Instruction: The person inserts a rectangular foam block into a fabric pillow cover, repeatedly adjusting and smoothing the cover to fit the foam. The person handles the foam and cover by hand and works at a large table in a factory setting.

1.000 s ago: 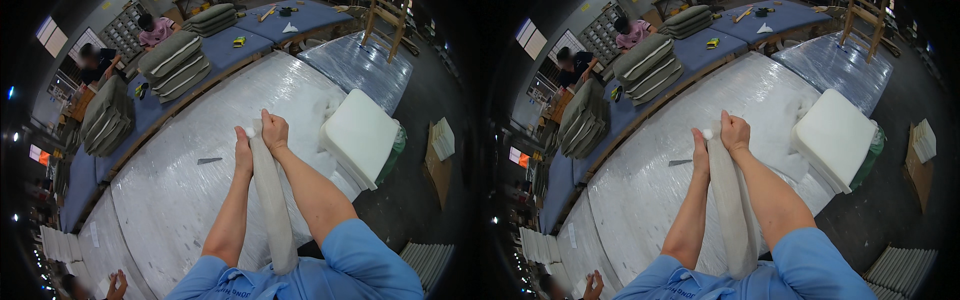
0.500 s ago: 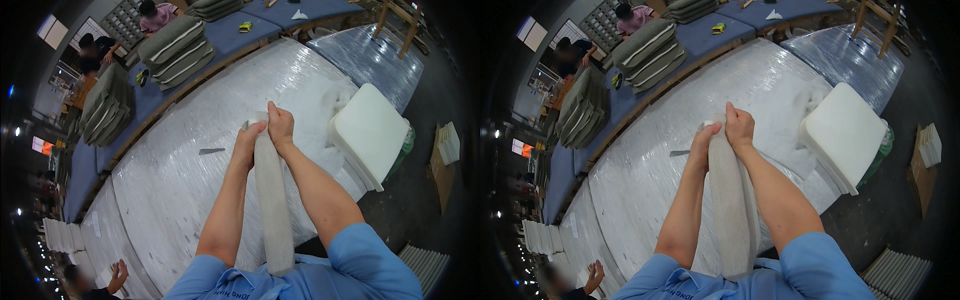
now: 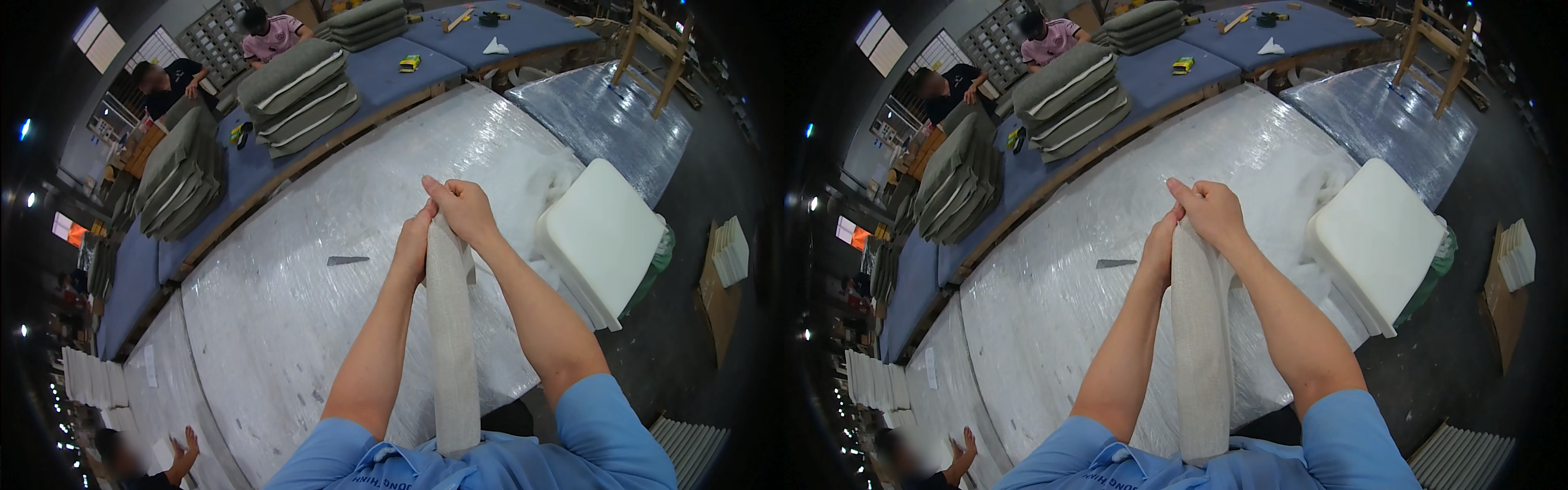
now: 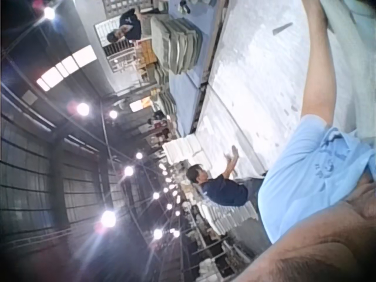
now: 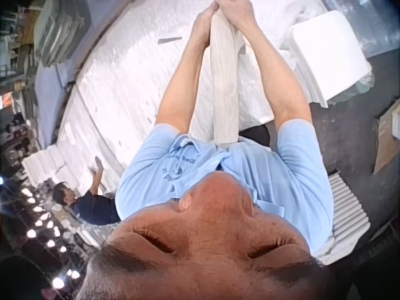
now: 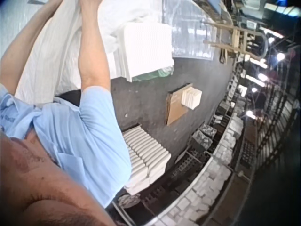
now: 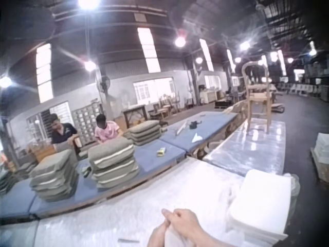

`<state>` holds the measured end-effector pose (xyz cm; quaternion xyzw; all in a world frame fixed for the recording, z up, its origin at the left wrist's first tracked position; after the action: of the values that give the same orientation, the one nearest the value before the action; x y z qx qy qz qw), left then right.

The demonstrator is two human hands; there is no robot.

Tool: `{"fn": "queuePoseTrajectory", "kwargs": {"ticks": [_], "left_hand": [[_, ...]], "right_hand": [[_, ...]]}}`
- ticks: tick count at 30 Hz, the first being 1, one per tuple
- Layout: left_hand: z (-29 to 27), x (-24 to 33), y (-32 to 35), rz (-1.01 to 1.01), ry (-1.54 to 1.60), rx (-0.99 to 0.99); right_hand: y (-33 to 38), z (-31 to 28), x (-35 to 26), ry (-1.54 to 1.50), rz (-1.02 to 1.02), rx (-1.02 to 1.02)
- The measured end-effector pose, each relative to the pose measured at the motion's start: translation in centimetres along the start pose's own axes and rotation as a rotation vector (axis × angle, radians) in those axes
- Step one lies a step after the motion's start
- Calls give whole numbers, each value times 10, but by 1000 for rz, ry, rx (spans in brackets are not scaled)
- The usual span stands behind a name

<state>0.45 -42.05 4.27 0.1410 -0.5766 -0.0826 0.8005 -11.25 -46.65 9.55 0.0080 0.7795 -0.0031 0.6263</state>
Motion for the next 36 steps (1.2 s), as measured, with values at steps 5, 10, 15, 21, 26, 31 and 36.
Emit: {"fn": "queuePoseTrajectory", "kwargs": {"ticks": [5,10,15,21,26,31,36], "left_hand": [[2,-1,6,-33,7,38],[2,6,12,12,-108,155],[-3,5,12,83,-151,189],[-1,6,13,72,-141,212],[-10,0,9,87,-92,174],[-15,-16,8,172,148,-63],[-14,10,27,417,23,-114]], "right_hand": [[-6,-8,-5,276,-4,78],[-9,-14,-4,337,-39,215],[-10,-12,-8,400,-71,248],[-22,-7,-5,357,-144,284],[-25,2,7,222,-156,227],[-17,-9,15,-5,-125,264],[-9,-40,29,-257,-138,222]]}}
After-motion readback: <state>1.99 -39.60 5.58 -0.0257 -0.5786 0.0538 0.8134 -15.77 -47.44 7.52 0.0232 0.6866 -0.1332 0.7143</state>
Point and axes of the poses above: each hand's wrist, its own y-axis away from the middle knuckle, its own z-axis out of the palm, x = y × z, the point moved 9 cm from there along -y, towards the middle knuckle, and after that the axes turned 4 degrees about x, right-handed, at the moved point
